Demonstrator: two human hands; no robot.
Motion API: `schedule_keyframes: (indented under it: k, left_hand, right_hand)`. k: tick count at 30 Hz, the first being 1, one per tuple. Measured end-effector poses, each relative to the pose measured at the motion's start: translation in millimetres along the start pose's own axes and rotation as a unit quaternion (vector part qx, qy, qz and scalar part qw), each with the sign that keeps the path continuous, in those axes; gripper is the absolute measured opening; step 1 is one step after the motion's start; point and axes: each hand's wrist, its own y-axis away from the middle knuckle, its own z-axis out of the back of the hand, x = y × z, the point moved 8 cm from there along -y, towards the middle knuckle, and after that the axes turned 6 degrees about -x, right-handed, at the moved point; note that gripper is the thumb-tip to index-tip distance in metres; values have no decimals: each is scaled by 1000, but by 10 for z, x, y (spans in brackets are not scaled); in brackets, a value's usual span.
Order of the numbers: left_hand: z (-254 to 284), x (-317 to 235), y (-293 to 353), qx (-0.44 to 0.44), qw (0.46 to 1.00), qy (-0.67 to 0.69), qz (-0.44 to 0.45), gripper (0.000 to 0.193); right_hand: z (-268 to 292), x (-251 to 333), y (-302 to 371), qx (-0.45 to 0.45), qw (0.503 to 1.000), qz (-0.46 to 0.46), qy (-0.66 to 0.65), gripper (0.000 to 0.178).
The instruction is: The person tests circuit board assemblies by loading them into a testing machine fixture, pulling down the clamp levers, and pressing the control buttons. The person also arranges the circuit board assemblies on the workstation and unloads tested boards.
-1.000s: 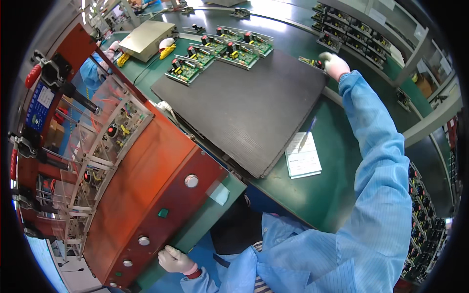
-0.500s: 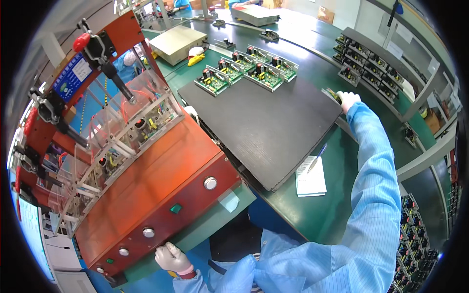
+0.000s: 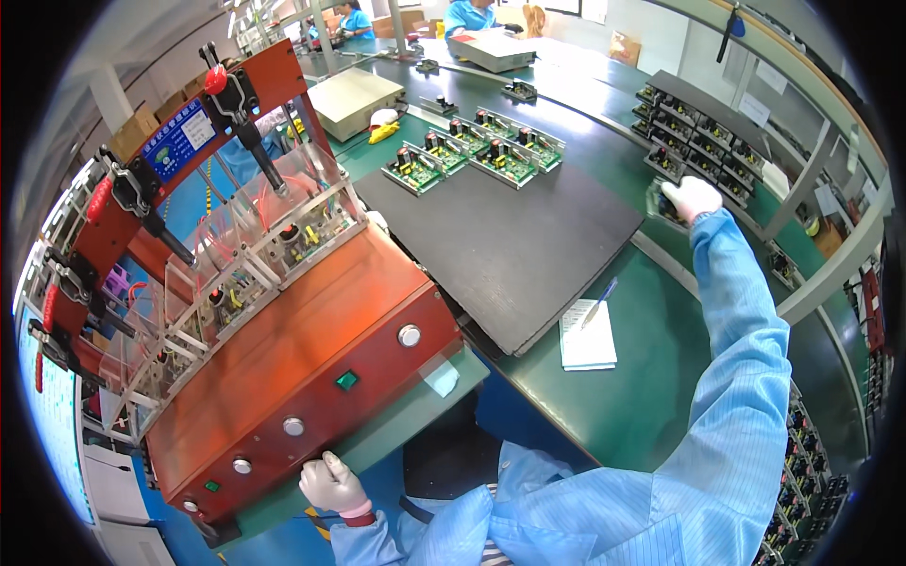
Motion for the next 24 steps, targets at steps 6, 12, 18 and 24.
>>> schedule_keyframes:
  k: [6,12,18,24]
  left_hand:
    - [4,-28,-8,-8,1000,-8,-5,30]
    - [-44,-77,-23,0,999,18,-30,31]
    - [7,-102,-25,-24,999,10,-38,29]
    - [11,-18,8,-24,999,9,-29,29]
  right_hand:
    - [283,1325,647,45,987,126,-93,73]
    - [354,1696,714,11,946,261,-192,55]
    - [62,1786,1042,251,893,332,-171,41]
    - [-48,1841,1057,230,903,315,-182,34]
